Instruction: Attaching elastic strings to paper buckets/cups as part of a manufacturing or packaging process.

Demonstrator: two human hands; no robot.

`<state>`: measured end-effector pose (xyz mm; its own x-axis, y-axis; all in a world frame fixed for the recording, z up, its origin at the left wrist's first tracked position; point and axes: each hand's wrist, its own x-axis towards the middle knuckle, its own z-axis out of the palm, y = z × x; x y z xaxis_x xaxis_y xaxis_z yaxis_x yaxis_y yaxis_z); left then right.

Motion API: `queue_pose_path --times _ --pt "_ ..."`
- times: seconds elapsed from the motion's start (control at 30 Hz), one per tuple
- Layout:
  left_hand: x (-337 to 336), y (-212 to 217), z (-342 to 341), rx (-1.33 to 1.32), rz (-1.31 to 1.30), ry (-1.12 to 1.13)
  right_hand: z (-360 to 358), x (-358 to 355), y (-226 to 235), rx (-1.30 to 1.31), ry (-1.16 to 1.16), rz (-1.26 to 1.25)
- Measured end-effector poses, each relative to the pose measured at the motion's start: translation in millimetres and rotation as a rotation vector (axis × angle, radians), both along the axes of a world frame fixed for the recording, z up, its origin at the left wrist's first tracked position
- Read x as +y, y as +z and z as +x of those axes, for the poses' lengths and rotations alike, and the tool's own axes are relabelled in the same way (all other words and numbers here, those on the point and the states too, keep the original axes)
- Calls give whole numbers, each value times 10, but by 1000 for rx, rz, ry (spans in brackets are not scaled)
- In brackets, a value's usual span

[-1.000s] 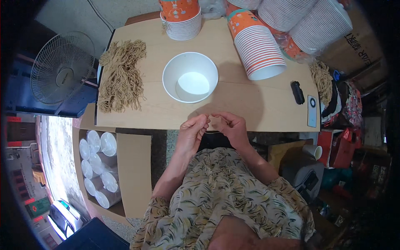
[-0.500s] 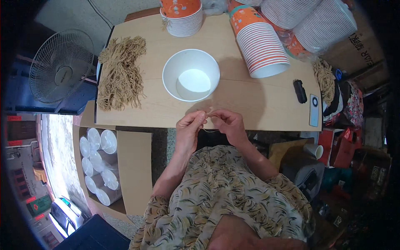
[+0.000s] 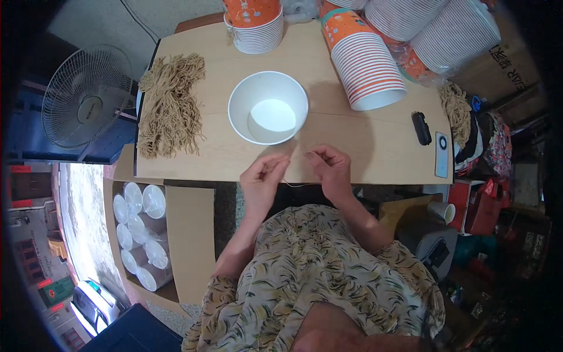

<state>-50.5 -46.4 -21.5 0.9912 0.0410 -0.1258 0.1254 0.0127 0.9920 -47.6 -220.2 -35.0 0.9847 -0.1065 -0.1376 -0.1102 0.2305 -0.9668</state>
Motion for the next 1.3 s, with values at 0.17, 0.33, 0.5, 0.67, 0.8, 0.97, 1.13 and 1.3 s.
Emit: queue_pose_path --times 0.17,0.33,0.5,0.67,0.8,0.97,1.13,1.3 --pt "263 245 323 -689 787 68 167 -123 269 -176 55 -225" --pt "297 19 260 -671 867 -103 302 -64 448 -140 212 -162" --pt "247 -153 76 -803 930 -109 294 7 324 -101 276 -285" --pt "242 -176 10 -770 934 -136 262 38 164 -75 310 -336" --pt "250 -218 -11 -763 933 -132 219 63 129 7 329 -313" --pt "231 -171 -24 -758 934 -144 195 52 155 4 339 -374" --pt "235 -193 -27 -765 939 -144 196 41 96 -17 340 -368" --pt "217 -175 -26 -771 942 -148 199 51 65 -157 292 -545"
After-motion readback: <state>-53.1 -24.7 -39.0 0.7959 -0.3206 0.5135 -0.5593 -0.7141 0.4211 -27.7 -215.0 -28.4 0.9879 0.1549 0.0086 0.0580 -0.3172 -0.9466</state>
